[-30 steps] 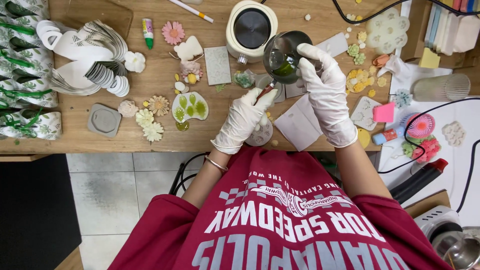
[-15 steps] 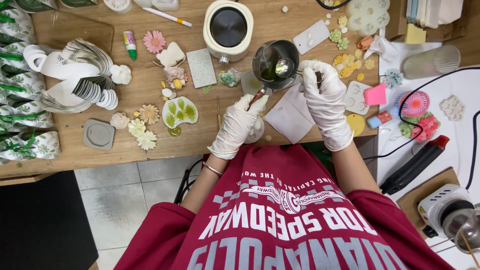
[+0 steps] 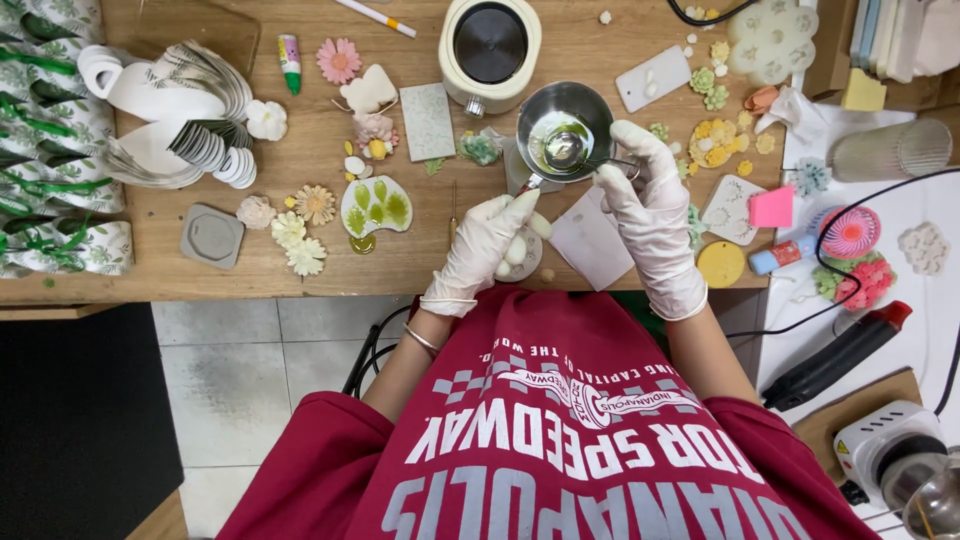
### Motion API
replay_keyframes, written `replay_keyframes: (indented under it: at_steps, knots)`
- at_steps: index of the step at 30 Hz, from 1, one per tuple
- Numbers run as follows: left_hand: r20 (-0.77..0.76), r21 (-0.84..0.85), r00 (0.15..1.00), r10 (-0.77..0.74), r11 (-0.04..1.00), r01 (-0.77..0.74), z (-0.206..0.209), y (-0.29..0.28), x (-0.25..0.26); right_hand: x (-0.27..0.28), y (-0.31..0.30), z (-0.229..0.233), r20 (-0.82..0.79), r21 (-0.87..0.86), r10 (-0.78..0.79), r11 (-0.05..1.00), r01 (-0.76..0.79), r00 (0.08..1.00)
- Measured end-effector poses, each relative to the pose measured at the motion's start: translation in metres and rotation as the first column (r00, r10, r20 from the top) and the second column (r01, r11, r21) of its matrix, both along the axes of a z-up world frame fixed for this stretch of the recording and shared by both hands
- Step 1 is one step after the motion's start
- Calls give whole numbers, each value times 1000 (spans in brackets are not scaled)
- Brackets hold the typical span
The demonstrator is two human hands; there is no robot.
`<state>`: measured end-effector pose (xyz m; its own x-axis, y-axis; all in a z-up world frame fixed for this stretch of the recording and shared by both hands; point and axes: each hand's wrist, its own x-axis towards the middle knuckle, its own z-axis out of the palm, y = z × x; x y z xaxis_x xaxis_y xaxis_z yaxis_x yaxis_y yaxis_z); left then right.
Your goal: Pouring melted wax into various silicone flower and leaf molds on a workshop table.
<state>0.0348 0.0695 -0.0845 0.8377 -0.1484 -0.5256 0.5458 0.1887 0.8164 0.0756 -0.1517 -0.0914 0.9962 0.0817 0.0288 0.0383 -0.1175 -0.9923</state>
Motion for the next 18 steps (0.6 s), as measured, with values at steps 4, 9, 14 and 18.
replay_keyframes:
  at_steps: [4,9,14,18]
  knots:
    - [23,17,996,87,996,-88,23,34,-12,3,17,0,-77,175,-7,984,20,997]
    - [70,107,941,332,935,-338,34,89,-34,17,64,-41,248,-488,178,872,-36,952]
    - [96,122,837,540,828,-548,35,132,-57,61,161,-91,137,-787,550,565,-247,824]
    - [64,163,722,689,707,-688,33,147,-76,96,198,-167,154,-913,707,369,-174,691]
